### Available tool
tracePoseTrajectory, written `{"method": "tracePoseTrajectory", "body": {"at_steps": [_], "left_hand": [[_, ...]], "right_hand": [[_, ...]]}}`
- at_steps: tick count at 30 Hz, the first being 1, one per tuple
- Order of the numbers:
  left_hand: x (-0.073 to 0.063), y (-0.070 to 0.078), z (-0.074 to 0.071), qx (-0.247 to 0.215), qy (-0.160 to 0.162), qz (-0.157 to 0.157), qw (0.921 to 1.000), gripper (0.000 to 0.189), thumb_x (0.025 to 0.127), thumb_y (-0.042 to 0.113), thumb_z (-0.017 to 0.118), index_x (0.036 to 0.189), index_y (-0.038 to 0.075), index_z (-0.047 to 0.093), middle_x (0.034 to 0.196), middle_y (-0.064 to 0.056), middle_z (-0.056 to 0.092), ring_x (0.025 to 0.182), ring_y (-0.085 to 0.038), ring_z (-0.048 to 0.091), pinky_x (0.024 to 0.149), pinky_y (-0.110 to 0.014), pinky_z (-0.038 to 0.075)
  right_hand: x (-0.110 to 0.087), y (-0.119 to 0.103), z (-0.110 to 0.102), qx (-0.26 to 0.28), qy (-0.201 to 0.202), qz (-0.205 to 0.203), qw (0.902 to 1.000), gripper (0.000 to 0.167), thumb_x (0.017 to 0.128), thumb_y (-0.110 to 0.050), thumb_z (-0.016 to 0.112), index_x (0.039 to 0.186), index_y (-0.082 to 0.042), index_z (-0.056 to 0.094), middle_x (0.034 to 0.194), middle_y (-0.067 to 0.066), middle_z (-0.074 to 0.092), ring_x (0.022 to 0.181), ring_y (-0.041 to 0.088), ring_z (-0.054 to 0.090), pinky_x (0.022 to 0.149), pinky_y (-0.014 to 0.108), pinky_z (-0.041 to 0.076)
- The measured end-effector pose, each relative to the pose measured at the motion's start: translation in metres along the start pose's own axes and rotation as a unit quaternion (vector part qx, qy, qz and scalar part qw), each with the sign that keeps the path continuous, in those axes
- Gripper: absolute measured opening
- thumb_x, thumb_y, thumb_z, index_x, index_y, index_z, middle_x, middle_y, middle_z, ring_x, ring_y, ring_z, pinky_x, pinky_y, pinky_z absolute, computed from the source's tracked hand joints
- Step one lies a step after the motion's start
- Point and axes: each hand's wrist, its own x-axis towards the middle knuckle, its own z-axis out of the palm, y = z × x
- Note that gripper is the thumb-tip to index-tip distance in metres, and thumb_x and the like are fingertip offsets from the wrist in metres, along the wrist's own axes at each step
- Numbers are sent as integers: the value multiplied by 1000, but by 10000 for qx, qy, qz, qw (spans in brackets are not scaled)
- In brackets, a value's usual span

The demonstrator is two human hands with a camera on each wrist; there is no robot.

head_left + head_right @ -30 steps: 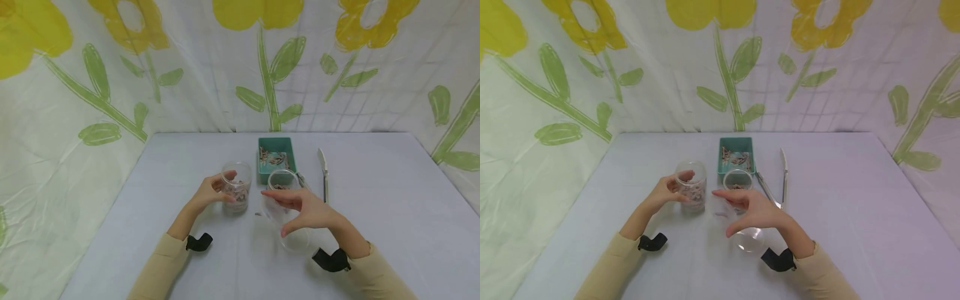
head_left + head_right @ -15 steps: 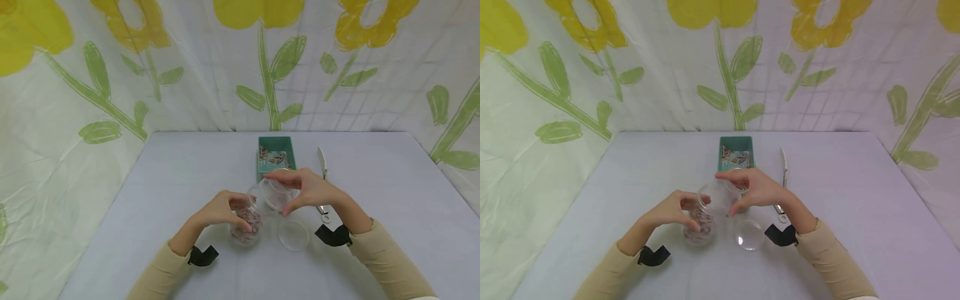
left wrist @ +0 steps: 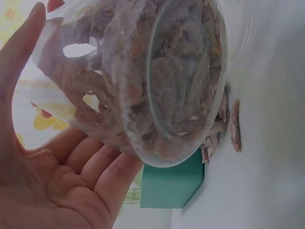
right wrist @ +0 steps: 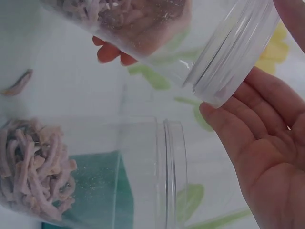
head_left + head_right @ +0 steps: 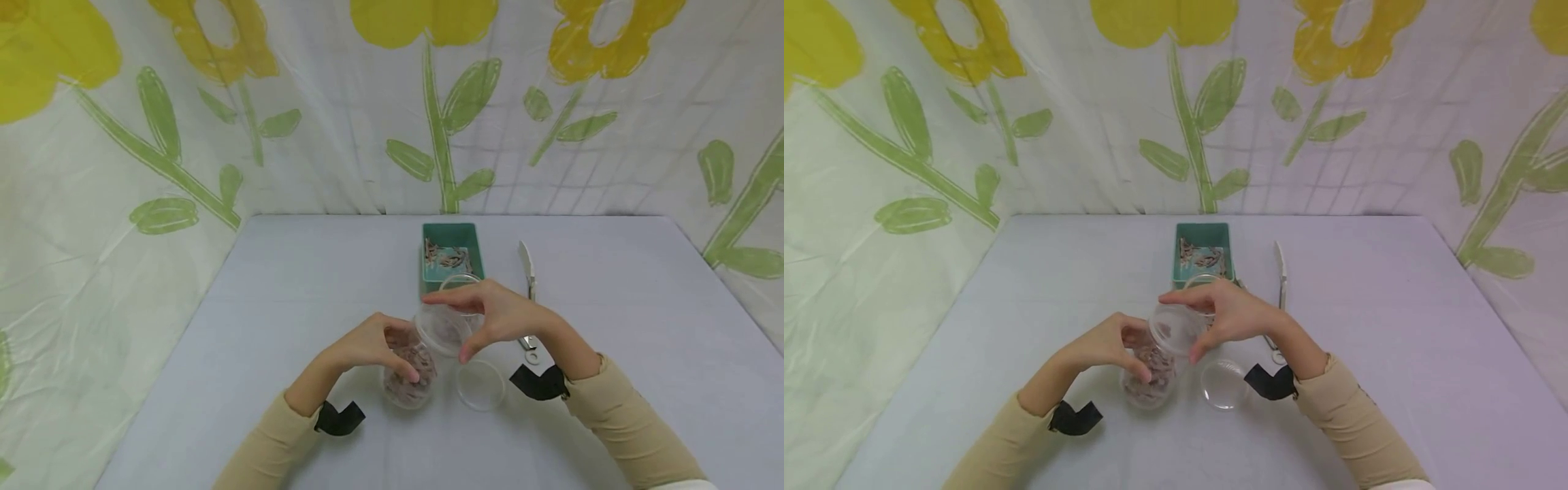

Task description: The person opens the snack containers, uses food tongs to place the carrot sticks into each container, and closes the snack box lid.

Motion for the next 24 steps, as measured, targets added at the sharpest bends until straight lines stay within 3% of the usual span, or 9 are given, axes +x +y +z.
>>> {"method": "tracePoseTrajectory", "body": {"at_steps": [9, 15, 20, 22, 24], "left_hand": [[1, 0, 1, -187, -269, -81, 9994, 54, 70, 6, 85, 120, -1, 67, 110, -5, 71, 101, -15, 65, 88, -30, 52], [2, 1, 1, -315, -129, 5, 9994, 51, 70, 7, 85, 118, -1, 68, 107, -6, 71, 96, -16, 66, 85, -31, 53], [2, 3, 3, 48, 39, 98, 9999, 37, 71, 13, 86, 102, 0, 69, 91, -2, 67, 78, -11, 58, 70, -24, 49], [1, 5, 5, 248, 201, 63, 9995, 40, 71, 15, 87, 105, 1, 70, 96, -1, 69, 83, -10, 61, 73, -23, 50], [0, 7, 6, 418, 387, -25, 9984, 50, 70, 16, 88, 115, 2, 69, 110, -4, 70, 99, -15, 64, 83, -27, 52]], "right_hand": [[-1, 1, -1, -128, -313, -24, 9994, 83, 69, -17, 88, 139, 6, 48, 141, 21, 49, 131, 23, 45, 104, 39, 41], [-2, 0, 1, -222, -31, -62, 9997, 82, 68, -14, 88, 137, 7, 49, 140, 21, 50, 130, 26, 46, 103, 48, 41], [-3, -2, 1, -328, 131, 46, 9994, 80, 67, -12, 89, 135, 7, 51, 138, 21, 52, 128, 31, 48, 102, 51, 41], [-3, -2, 1, -366, 223, 149, 9990, 79, 68, -12, 89, 135, 8, 52, 138, 22, 52, 128, 34, 48, 101, 50, 42], [-3, -2, 2, -386, 324, 251, 9984, 79, 68, -12, 89, 134, 8, 52, 138, 22, 52, 128, 35, 47, 102, 48, 42]]}}
